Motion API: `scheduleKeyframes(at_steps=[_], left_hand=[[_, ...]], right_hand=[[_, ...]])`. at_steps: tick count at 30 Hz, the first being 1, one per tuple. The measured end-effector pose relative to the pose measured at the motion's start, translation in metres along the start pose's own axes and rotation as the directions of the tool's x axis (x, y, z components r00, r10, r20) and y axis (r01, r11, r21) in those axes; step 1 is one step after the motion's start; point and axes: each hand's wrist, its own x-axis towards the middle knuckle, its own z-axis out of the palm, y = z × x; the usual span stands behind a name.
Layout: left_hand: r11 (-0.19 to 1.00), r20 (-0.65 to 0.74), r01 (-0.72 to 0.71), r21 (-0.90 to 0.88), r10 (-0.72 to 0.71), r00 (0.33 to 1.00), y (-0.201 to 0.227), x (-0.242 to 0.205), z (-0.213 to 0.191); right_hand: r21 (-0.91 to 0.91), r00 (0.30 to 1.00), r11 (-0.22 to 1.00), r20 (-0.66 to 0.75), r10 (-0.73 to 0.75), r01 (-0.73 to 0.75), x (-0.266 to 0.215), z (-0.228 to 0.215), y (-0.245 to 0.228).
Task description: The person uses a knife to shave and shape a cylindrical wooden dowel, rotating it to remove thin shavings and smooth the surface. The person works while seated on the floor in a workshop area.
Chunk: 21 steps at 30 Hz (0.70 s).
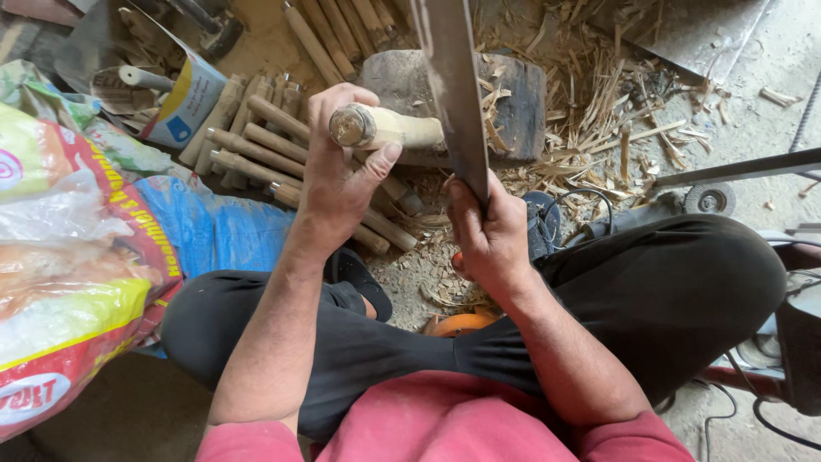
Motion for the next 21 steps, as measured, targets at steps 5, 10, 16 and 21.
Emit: scheduleKeyframes(at_steps=[5, 10, 16, 21], left_hand=[[0.95, -0.069, -0.07, -0.306, 0.052, 0.996, -0.017, 0.008, 0.002], [0.943, -0.094, -0.127, -0.306, 0.103, 0.99, -0.043, 0.01, -0.004], [0.923, -0.07, 0.008, -0.384, -0.037, 0.997, -0.083, 0.026, 0.028], [0.865, 0.006, 0.136, -0.484, -0.152, 0.988, -0.092, 0.027, 0.044]], right_hand=[[0.081, 0.999, 0.996, -0.031, 0.037, -0.034, 0.001, 0.0, 0.006], [0.122, 0.997, 0.99, -0.036, 0.07, -0.065, 0.0, -0.002, 0.007], [0.155, 0.996, 0.985, -0.044, 0.078, -0.071, 0.0, -0.004, 0.012], [0.21, 0.995, 0.974, -0.05, 0.09, -0.078, 0.006, -0.011, 0.014]])
